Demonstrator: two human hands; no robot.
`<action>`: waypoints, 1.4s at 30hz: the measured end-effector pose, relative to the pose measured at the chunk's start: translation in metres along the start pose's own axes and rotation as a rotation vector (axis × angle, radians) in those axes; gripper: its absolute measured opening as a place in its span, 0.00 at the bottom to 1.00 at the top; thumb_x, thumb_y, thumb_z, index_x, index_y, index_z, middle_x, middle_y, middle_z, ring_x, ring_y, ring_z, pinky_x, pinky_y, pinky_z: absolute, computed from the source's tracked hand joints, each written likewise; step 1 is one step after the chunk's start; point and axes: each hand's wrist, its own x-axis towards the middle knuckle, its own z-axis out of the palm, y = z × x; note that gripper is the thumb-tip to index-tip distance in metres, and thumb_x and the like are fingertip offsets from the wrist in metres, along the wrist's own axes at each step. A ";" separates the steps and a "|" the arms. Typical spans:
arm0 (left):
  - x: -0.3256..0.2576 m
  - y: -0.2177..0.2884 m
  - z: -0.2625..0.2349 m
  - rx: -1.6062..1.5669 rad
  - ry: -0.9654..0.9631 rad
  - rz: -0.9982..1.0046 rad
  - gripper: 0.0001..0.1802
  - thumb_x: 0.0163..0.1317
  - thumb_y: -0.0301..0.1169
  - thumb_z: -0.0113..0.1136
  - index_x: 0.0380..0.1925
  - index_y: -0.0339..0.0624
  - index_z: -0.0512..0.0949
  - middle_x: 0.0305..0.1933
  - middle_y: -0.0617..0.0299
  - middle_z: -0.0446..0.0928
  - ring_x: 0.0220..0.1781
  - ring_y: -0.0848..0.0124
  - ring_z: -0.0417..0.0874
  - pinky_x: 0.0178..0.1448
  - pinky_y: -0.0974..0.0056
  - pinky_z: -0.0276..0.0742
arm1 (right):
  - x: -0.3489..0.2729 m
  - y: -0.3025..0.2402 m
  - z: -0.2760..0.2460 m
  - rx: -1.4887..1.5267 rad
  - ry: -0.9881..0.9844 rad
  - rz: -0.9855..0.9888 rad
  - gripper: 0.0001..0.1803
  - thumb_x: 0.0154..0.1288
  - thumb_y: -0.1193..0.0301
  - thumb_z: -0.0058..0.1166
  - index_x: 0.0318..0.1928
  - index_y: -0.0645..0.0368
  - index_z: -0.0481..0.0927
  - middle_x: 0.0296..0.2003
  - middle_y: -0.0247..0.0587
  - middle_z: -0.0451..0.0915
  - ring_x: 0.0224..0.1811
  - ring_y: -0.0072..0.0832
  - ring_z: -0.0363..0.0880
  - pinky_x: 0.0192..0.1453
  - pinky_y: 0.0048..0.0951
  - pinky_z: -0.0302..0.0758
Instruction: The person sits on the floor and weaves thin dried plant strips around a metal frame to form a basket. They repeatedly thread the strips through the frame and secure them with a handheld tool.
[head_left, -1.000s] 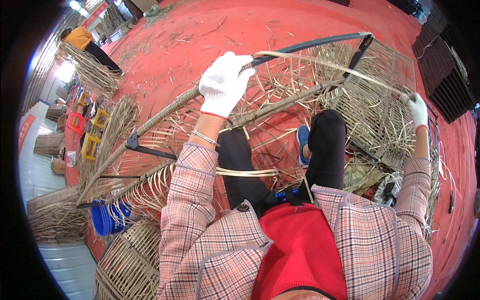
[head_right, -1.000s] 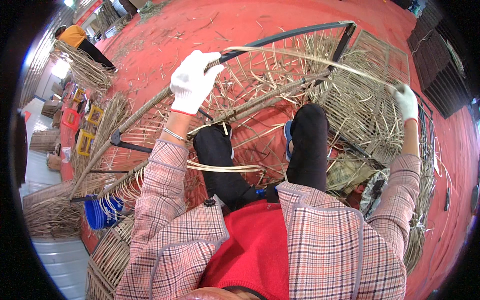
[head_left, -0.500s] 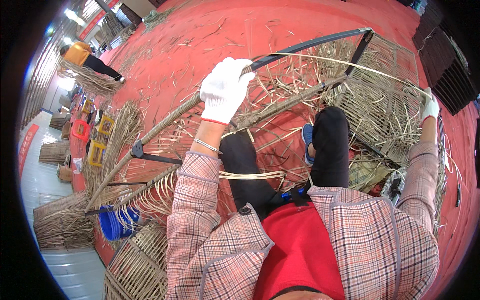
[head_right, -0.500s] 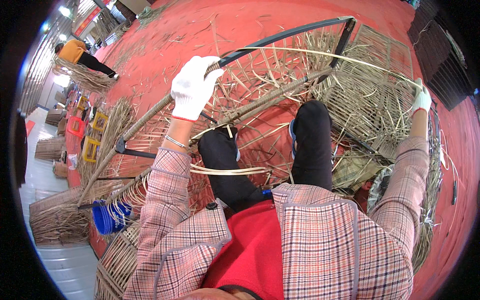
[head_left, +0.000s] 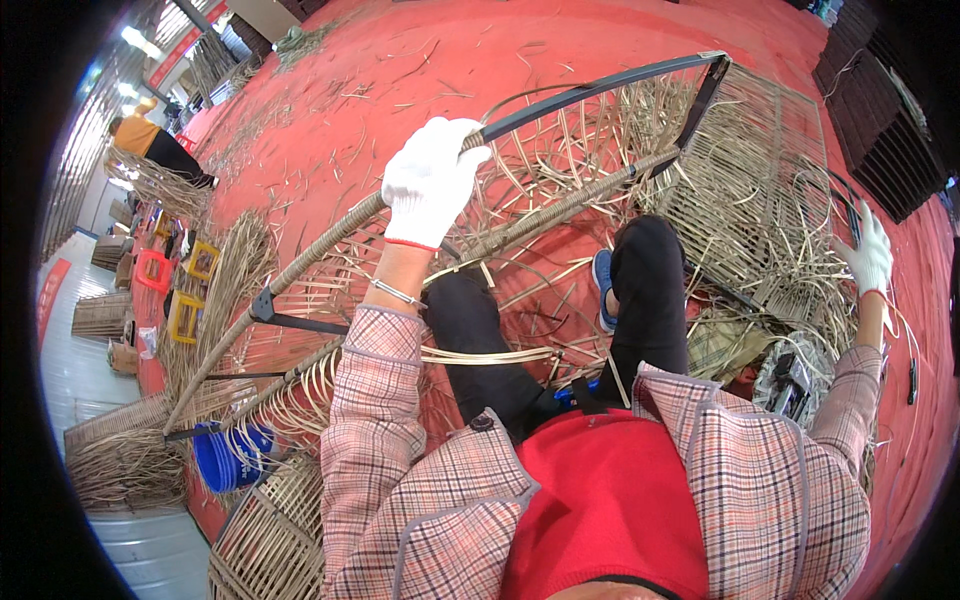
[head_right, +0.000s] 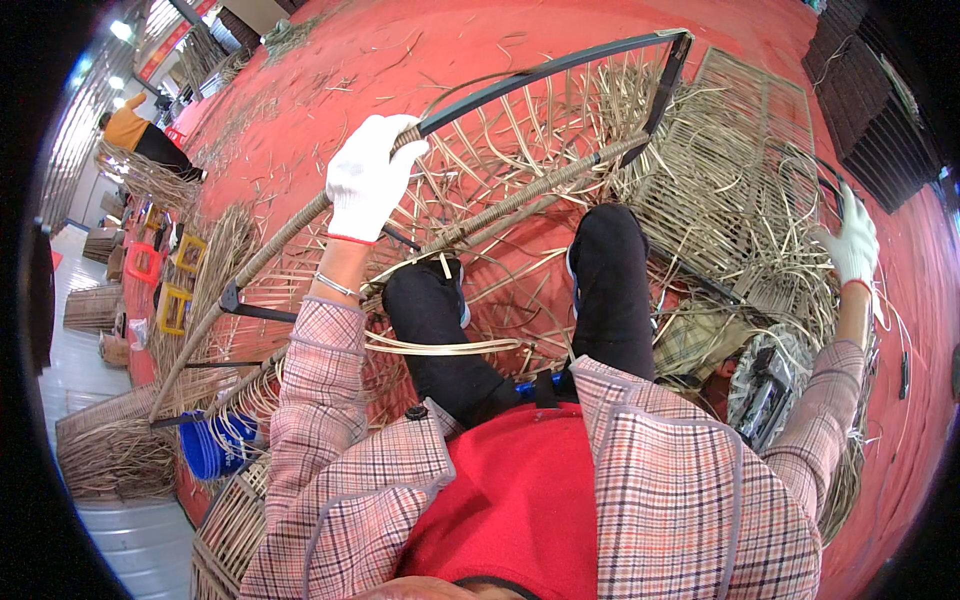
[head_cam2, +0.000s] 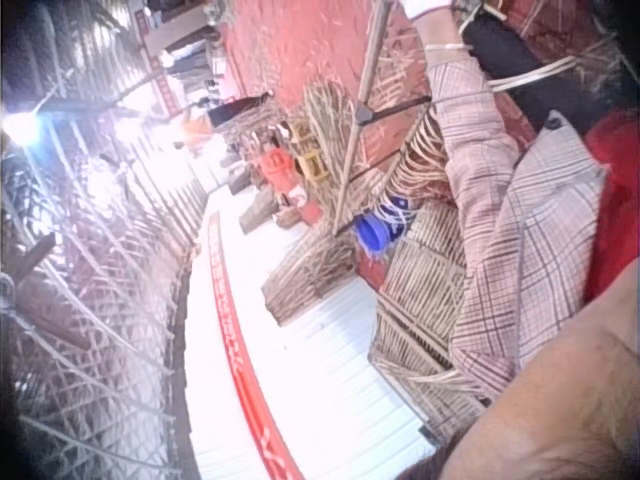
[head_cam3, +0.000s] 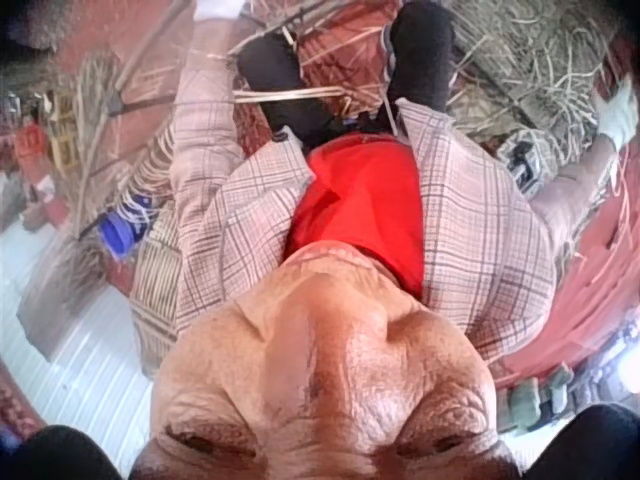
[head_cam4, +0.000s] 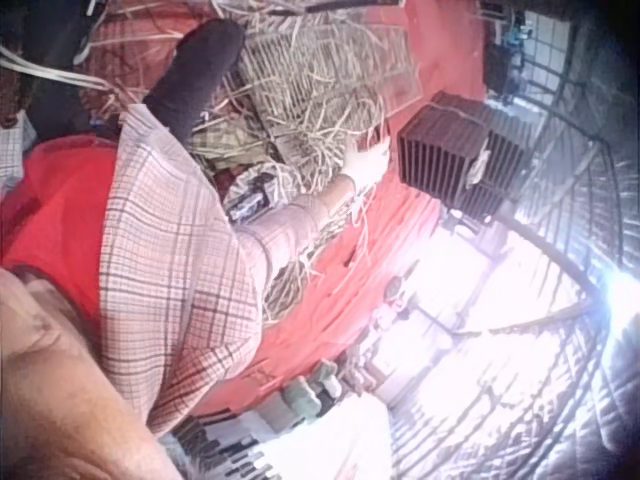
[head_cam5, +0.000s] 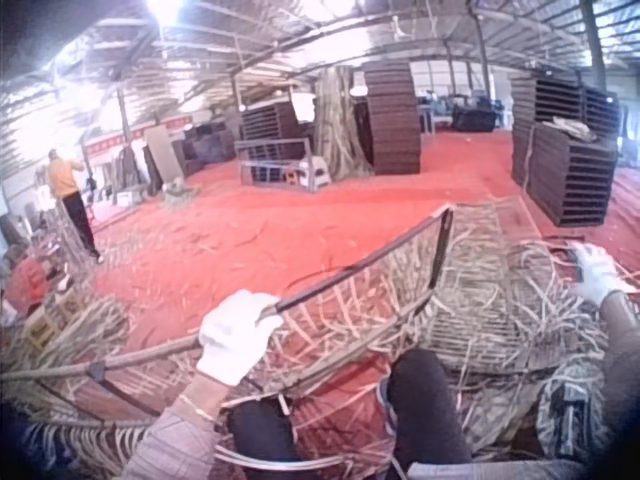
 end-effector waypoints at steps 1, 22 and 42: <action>0.000 0.000 -0.001 -0.004 -0.011 -0.010 0.16 0.60 0.45 0.71 0.45 0.54 0.84 0.39 0.64 0.80 0.44 0.62 0.85 0.47 0.57 0.81 | 0.001 -0.036 -0.018 0.176 0.126 -0.184 0.51 0.52 0.59 0.76 0.76 0.46 0.66 0.67 0.47 0.76 0.70 0.46 0.73 0.71 0.47 0.73; 0.027 -0.044 -0.002 -0.267 -0.430 0.095 0.11 0.71 0.32 0.55 0.45 0.41 0.84 0.44 0.58 0.85 0.43 0.61 0.85 0.49 0.59 0.82 | -0.072 -0.473 -0.070 1.420 0.094 -0.681 0.11 0.70 0.62 0.61 0.44 0.56 0.86 0.36 0.44 0.85 0.40 0.45 0.85 0.44 0.41 0.79; -0.003 0.011 0.005 0.126 0.166 0.038 0.21 0.55 0.40 0.78 0.49 0.53 0.86 0.30 0.64 0.78 0.29 0.66 0.83 0.35 0.60 0.79 | 0.058 -0.537 -0.173 0.753 0.211 -0.874 0.19 0.70 0.47 0.59 0.37 0.48 0.86 0.29 0.42 0.84 0.34 0.46 0.83 0.37 0.47 0.77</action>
